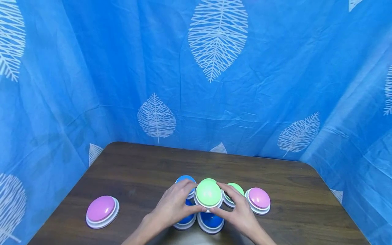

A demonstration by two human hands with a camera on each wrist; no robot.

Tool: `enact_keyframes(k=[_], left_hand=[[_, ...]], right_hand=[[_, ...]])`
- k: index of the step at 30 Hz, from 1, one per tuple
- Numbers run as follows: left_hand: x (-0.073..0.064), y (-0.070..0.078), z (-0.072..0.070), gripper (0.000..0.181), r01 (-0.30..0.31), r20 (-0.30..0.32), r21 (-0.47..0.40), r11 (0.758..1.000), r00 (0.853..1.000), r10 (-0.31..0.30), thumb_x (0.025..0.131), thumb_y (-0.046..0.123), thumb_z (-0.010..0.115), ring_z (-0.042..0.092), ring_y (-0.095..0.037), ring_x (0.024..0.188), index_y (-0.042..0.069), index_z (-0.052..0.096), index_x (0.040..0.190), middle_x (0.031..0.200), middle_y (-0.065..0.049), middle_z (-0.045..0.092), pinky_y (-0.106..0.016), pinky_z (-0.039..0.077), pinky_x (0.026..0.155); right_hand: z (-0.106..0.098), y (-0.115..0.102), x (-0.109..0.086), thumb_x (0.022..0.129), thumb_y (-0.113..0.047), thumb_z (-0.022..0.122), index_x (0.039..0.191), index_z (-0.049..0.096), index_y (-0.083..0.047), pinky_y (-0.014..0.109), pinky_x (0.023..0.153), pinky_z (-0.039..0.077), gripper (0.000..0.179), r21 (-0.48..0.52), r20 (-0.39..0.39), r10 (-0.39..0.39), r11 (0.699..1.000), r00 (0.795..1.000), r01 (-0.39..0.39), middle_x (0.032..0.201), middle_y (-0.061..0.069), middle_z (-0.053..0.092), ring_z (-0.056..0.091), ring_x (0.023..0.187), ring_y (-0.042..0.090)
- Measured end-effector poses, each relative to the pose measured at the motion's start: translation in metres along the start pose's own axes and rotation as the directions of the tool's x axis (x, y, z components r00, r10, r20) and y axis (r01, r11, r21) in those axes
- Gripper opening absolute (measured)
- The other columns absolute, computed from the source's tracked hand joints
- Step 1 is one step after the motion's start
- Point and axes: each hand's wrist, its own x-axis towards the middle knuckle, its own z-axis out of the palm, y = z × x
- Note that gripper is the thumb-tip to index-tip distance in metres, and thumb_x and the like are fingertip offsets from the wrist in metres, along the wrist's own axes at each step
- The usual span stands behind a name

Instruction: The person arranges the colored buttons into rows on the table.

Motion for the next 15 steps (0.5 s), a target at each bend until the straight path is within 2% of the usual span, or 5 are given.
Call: enact_keyframes(k=[5, 10, 15], left_hand=[[0.004, 0.007, 0.008, 0.073, -0.031, 0.006, 0.039, 0.999, 1.000, 0.031, 0.070, 0.070, 0.060, 0.054, -0.011, 0.099, 0.015, 0.060, 0.117, 0.107, 0.005, 0.057, -0.038, 0.050, 0.081], [0.008, 0.014, 0.017, 0.076, -0.044, 0.055, 0.050, 0.998, 0.998, 0.041, 0.069, 0.071, 0.060, 0.054, -0.013, 0.101, 0.014, 0.059, 0.119, 0.111, 0.004, 0.057, -0.037, 0.048, 0.084], [0.012, 0.019, 0.026, 0.074, -0.111, 0.057, 0.066, 0.992, 0.993, 0.107, 0.069, 0.068, 0.064, 0.054, -0.011, 0.099, 0.012, 0.060, 0.117, 0.108, 0.004, 0.058, -0.034, 0.047, 0.085]], right_hand=[[-0.005, 0.007, -0.009, 0.065, -0.049, 0.079, 0.127, 0.055, -0.026, 0.044, 0.091, 0.044, 0.070, -0.043, -0.040, -0.026, 0.999, 0.999, 0.025, 0.120, -0.015, 0.056, 0.051, 0.113, 0.008], [-0.010, 0.014, -0.019, 0.065, -0.047, 0.080, 0.126, 0.055, -0.027, 0.043, 0.089, 0.045, 0.068, -0.112, -0.074, -0.084, 0.991, 0.994, 0.075, 0.121, -0.015, 0.056, 0.051, 0.113, 0.009], [-0.015, 0.021, -0.027, 0.065, -0.044, 0.081, 0.125, 0.057, -0.022, 0.043, 0.088, 0.045, 0.068, -0.165, -0.100, -0.113, 0.982, 0.989, 0.095, 0.120, -0.014, 0.057, 0.053, 0.112, 0.011]])
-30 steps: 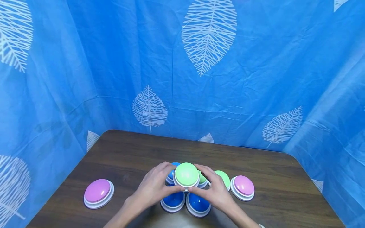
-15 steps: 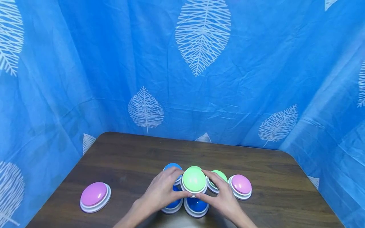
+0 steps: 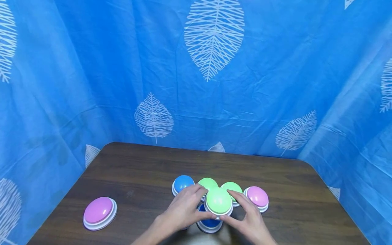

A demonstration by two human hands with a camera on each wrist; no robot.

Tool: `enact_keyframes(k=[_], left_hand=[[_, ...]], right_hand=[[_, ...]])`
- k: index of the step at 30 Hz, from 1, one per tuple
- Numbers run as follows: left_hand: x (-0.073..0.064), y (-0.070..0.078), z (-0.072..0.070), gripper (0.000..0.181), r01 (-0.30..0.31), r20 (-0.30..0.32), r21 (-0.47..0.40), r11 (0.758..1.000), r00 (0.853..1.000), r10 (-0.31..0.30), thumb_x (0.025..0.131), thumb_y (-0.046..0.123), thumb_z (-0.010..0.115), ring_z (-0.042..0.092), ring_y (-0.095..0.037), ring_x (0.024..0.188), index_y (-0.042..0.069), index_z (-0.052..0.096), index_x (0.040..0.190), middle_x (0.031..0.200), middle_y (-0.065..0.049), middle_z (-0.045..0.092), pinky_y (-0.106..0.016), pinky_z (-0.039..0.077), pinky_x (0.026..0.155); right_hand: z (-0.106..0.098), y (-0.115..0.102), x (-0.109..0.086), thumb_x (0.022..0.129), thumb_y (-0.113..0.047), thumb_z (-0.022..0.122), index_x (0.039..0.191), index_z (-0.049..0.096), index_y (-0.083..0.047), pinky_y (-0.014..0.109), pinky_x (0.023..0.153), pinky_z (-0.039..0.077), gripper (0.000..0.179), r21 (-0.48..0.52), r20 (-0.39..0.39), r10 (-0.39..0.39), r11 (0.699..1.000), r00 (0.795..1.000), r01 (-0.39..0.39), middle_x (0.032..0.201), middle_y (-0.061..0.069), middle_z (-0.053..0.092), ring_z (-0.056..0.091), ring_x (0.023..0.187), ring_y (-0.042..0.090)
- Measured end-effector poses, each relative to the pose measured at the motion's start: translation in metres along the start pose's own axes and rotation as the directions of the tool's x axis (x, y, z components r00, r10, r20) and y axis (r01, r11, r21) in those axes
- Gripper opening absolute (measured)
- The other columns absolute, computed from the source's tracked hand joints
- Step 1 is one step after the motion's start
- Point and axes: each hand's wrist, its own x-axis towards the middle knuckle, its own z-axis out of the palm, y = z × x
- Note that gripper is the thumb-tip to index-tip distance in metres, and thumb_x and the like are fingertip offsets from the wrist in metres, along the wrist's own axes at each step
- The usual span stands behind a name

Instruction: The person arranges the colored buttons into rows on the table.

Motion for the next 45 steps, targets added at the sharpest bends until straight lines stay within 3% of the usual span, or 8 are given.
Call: enact_keyframes(k=[4, 11, 17, 23, 31, 35, 41, 45], left_hand=[[0.003, 0.005, 0.006, 0.068, -0.064, -0.029, 0.028, 0.998, 0.997, 0.065, 0.069, 0.064, 0.068, 0.055, -0.009, 0.095, 0.012, 0.062, 0.112, 0.102, 0.005, 0.058, -0.030, 0.047, 0.085], [0.009, 0.014, 0.014, 0.067, -0.062, 0.038, 0.050, 0.997, 0.997, 0.060, 0.069, 0.067, 0.065, 0.053, -0.008, 0.094, 0.014, 0.063, 0.111, 0.101, 0.008, 0.057, -0.030, 0.046, 0.085], [0.014, 0.022, 0.022, 0.067, -0.110, 0.040, 0.107, 0.988, 0.994, 0.106, 0.068, 0.067, 0.066, 0.054, -0.009, 0.095, 0.015, 0.064, 0.111, 0.102, 0.007, 0.058, -0.029, 0.046, 0.085], [0.018, 0.028, 0.030, 0.067, -0.168, 0.041, 0.136, 0.976, 0.986, 0.164, 0.071, 0.066, 0.065, 0.054, -0.009, 0.101, 0.015, 0.062, 0.115, 0.107, 0.005, 0.059, -0.029, 0.043, 0.091], [0.025, 0.035, 0.041, 0.067, -0.242, 0.040, 0.192, 0.951, 0.970, 0.239, 0.070, 0.066, 0.065, 0.054, -0.007, 0.097, 0.015, 0.063, 0.113, 0.104, 0.007, 0.059, -0.026, 0.043, 0.089], [0.029, 0.038, 0.048, 0.066, -0.248, 0.071, 0.232, 0.941, 0.969, 0.238, 0.070, 0.068, 0.063, 0.053, -0.006, 0.094, 0.015, 0.065, 0.109, 0.100, 0.009, 0.058, -0.025, 0.043, 0.088], [0.030, 0.041, 0.057, 0.061, -0.265, 0.077, 0.303, 0.915, 0.964, 0.253, 0.068, 0.071, 0.062, 0.053, -0.006, 0.090, 0.017, 0.065, 0.098, 0.093, 0.009, 0.056, -0.024, 0.043, 0.085], [0.030, 0.042, 0.060, 0.055, -0.268, 0.087, 0.340, 0.902, 0.964, 0.253, 0.066, 0.072, 0.062, 0.054, -0.007, 0.089, 0.020, 0.064, 0.085, 0.091, 0.009, 0.056, -0.024, 0.044, 0.083]], right_hand=[[-0.004, 0.004, -0.007, 0.063, -0.042, 0.083, 0.123, 0.059, -0.018, 0.045, 0.086, 0.046, 0.069, -0.034, -0.018, 0.017, 0.999, 1.000, -0.017, 0.119, -0.010, 0.059, 0.055, 0.110, 0.014], [-0.010, 0.009, -0.018, 0.058, -0.041, 0.086, 0.120, 0.061, -0.019, 0.047, 0.081, 0.048, 0.070, -0.112, -0.062, 0.015, 0.994, 0.998, -0.022, 0.117, -0.008, 0.061, 0.057, 0.106, 0.018], [-0.014, 0.015, -0.029, 0.055, -0.041, 0.087, 0.118, 0.063, -0.017, 0.047, 0.081, 0.048, 0.072, -0.157, -0.098, 0.038, 0.986, 0.994, -0.054, 0.116, -0.009, 0.061, 0.056, 0.107, 0.016], [-0.018, 0.020, -0.037, 0.057, -0.047, 0.085, 0.120, 0.062, -0.019, 0.046, 0.083, 0.047, 0.073, -0.171, -0.081, 0.119, 0.976, 0.990, -0.132, 0.118, -0.011, 0.060, 0.055, 0.107, 0.012], [-0.022, 0.031, -0.047, 0.054, -0.045, 0.086, 0.121, 0.061, -0.021, 0.040, 0.079, 0.048, 0.076, -0.220, -0.100, 0.116, 0.966, 0.988, -0.136, 0.115, -0.010, 0.060, 0.056, 0.102, 0.009], [-0.026, 0.033, -0.050, 0.055, -0.048, 0.085, 0.121, 0.061, -0.019, 0.044, 0.079, 0.047, 0.076, -0.215, -0.065, 0.186, 0.957, 0.980, -0.196, 0.112, -0.007, 0.061, 0.057, 0.101, 0.015], [-0.029, 0.035, -0.051, 0.058, -0.054, 0.081, 0.123, 0.059, -0.015, 0.048, 0.082, 0.046, 0.079, -0.211, 0.041, 0.309, 0.932, 0.950, -0.294, 0.113, 0.000, 0.061, 0.057, 0.103, 0.024], [-0.029, 0.038, -0.051, 0.060, -0.054, 0.080, 0.123, 0.058, -0.014, 0.050, 0.084, 0.045, 0.078, -0.195, 0.097, 0.348, 0.926, 0.932, -0.325, 0.116, 0.004, 0.060, 0.055, 0.105, 0.027]])
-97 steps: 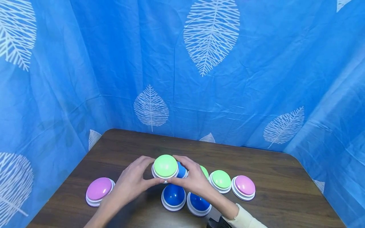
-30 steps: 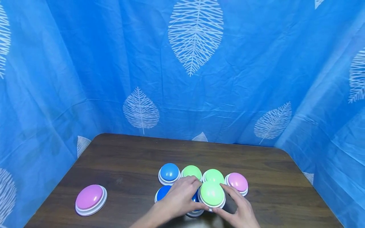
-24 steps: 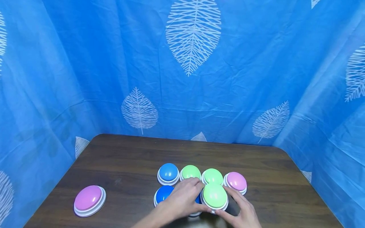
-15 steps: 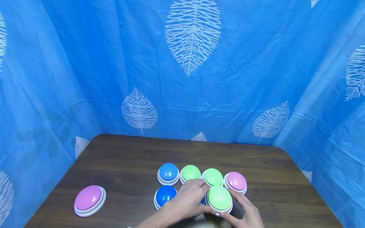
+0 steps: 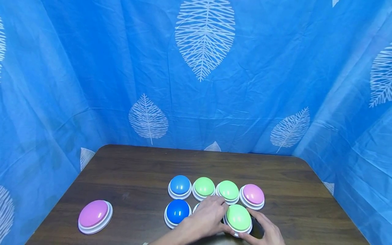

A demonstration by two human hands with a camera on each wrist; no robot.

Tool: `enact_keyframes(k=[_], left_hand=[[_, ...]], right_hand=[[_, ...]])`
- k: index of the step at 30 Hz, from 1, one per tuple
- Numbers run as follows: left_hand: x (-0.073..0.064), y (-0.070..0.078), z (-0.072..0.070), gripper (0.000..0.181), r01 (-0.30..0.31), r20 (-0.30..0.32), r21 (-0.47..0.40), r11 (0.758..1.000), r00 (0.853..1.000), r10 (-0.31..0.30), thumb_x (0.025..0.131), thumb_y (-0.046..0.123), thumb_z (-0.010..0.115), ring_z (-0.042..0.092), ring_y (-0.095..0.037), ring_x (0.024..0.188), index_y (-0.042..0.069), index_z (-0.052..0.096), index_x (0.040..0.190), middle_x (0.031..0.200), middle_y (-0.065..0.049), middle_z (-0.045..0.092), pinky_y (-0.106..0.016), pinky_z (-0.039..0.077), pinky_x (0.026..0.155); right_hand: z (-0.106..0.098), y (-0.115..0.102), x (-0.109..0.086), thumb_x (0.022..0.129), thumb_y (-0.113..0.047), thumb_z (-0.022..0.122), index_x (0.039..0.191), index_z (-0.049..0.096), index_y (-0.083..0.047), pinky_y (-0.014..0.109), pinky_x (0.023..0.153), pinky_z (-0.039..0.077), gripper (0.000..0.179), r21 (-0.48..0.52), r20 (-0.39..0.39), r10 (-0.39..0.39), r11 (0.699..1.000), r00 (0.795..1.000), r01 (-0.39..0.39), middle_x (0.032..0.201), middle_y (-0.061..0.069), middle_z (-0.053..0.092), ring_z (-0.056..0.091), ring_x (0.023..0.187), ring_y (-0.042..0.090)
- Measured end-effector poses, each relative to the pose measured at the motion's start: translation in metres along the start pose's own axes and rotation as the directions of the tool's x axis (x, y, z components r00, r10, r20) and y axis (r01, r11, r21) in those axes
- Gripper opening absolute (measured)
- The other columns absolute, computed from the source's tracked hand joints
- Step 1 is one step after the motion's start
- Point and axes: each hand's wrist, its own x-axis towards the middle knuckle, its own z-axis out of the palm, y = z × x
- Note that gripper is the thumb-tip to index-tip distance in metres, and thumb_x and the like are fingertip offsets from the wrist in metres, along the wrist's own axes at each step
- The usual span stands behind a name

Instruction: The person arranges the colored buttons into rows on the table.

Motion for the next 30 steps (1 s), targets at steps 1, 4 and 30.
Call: enact_keyframes(k=[1, 4, 30], left_hand=[[0.0002, 0.0002, 0.0007, 0.054, 0.003, 0.011, 0.004, 1.000, 1.000, -0.003, 0.066, 0.072, 0.062, 0.054, -0.008, 0.088, 0.021, 0.063, 0.082, 0.091, 0.009, 0.056, -0.025, 0.044, 0.082], [0.0003, 0.0006, 0.0022, 0.055, 0.010, 0.039, 0.014, 1.000, 0.999, -0.010, 0.064, 0.073, 0.063, 0.053, -0.008, 0.086, 0.021, 0.062, 0.080, 0.092, 0.009, 0.056, -0.025, 0.043, 0.080], [0.0037, 0.0001, 0.0033, 0.055, 0.066, 0.129, 0.059, 0.996, 0.989, -0.074, 0.059, 0.072, 0.068, 0.053, -0.009, 0.088, 0.020, 0.065, 0.079, 0.093, 0.007, 0.056, -0.025, 0.043, 0.080]], right_hand=[[0.0005, 0.0004, 0.0004, 0.059, -0.054, 0.080, 0.123, 0.059, -0.015, 0.049, 0.084, 0.045, 0.078, 0.002, 0.006, 0.006, 1.000, 1.000, -0.006, 0.116, 0.003, 0.060, 0.056, 0.105, 0.026], [0.0025, 0.0019, 0.0015, 0.060, -0.052, 0.080, 0.122, 0.059, -0.015, 0.047, 0.084, 0.045, 0.075, 0.011, 0.016, -0.022, 1.000, 1.000, 0.022, 0.115, 0.001, 0.060, 0.056, 0.104, 0.023], [0.0104, 0.0009, 0.0093, 0.056, -0.051, 0.083, 0.118, 0.060, -0.015, 0.043, 0.083, 0.046, 0.075, -0.038, 0.013, -0.085, 0.996, 0.996, 0.086, 0.112, -0.001, 0.061, 0.058, 0.100, 0.021]])
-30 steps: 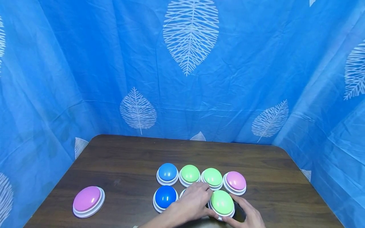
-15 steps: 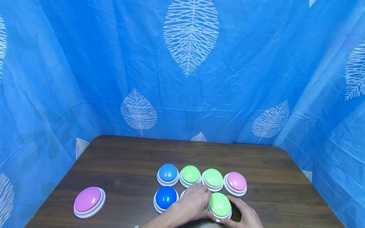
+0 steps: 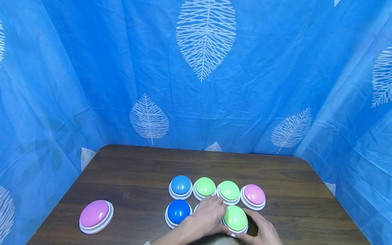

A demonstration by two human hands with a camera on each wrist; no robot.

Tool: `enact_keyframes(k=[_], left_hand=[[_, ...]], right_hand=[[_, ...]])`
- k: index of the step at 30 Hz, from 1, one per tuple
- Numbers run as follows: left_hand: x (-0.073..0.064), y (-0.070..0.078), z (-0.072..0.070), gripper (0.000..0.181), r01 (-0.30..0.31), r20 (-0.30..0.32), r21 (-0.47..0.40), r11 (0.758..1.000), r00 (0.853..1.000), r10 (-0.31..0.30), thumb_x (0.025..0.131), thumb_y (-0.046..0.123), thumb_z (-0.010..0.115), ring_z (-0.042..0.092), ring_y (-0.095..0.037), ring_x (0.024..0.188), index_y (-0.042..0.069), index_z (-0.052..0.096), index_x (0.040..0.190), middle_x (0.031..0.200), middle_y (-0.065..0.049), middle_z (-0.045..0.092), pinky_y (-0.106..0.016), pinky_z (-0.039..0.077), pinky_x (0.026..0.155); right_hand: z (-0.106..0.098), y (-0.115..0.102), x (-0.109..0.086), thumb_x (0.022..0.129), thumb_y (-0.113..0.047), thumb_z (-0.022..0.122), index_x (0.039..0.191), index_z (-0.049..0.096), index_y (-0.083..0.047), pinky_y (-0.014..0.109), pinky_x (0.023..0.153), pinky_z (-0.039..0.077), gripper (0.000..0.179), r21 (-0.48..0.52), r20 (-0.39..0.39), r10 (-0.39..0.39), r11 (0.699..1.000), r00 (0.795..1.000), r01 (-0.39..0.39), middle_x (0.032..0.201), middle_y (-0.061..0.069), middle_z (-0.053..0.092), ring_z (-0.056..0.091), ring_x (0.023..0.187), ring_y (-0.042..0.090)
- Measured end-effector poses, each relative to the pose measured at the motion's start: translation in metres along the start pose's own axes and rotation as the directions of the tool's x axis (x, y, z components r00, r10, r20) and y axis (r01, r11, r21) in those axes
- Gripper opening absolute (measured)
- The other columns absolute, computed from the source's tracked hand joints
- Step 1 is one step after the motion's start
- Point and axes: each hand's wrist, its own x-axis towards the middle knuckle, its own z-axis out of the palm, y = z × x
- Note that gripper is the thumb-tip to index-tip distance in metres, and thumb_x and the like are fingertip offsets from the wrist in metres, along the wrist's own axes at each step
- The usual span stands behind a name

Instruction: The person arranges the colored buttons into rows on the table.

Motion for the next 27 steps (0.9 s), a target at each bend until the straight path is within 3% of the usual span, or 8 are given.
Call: enact_keyframes(k=[5, 12, 20, 27], left_hand=[[0.0000, -0.0009, -0.0012, 0.058, 0.004, -0.007, 0.003, 1.000, 1.000, -0.004, 0.060, 0.071, 0.068, 0.054, -0.010, 0.090, 0.019, 0.067, 0.084, 0.094, 0.007, 0.057, -0.026, 0.044, 0.079], [-0.0002, -0.0011, -0.0017, 0.064, 0.018, 0.003, -0.010, 1.000, 1.000, -0.018, 0.059, 0.072, 0.068, 0.054, -0.009, 0.091, 0.018, 0.067, 0.093, 0.094, 0.007, 0.056, -0.027, 0.044, 0.080], [-0.0003, -0.0007, -0.0010, 0.061, 0.008, 0.005, -0.005, 1.000, 1.000, -0.008, 0.060, 0.072, 0.067, 0.054, -0.009, 0.090, 0.019, 0.066, 0.091, 0.094, 0.008, 0.056, -0.026, 0.044, 0.079], [-0.0032, -0.0025, -0.0023, 0.061, 0.000, -0.009, -0.007, 1.000, 1.000, 0.000, 0.061, 0.070, 0.068, 0.054, -0.009, 0.090, 0.019, 0.066, 0.093, 0.093, 0.007, 0.056, -0.026, 0.044, 0.080]], right_hand=[[0.0003, 0.0012, 0.0003, 0.057, -0.051, 0.083, 0.117, 0.061, -0.017, 0.043, 0.081, 0.046, 0.073, -0.006, -0.024, -0.025, 1.000, 0.999, 0.024, 0.112, -0.003, 0.061, 0.058, 0.099, 0.020], [-0.0015, 0.0002, 0.0016, 0.058, -0.052, 0.081, 0.118, 0.060, -0.016, 0.045, 0.083, 0.045, 0.073, 0.005, -0.001, -0.025, 1.000, 1.000, 0.025, 0.115, -0.001, 0.060, 0.057, 0.102, 0.022], [-0.0007, 0.0017, 0.0003, 0.058, -0.050, 0.082, 0.117, 0.061, -0.014, 0.044, 0.081, 0.046, 0.072, -0.020, -0.002, -0.054, 0.998, 0.999, 0.054, 0.113, -0.002, 0.061, 0.058, 0.100, 0.021], [-0.0034, -0.0007, 0.0016, 0.060, -0.053, 0.080, 0.123, 0.056, -0.010, 0.049, 0.084, 0.044, 0.080, -0.003, 0.059, -0.046, 0.999, 0.997, 0.046, 0.119, 0.005, 0.059, 0.055, 0.106, 0.027]])
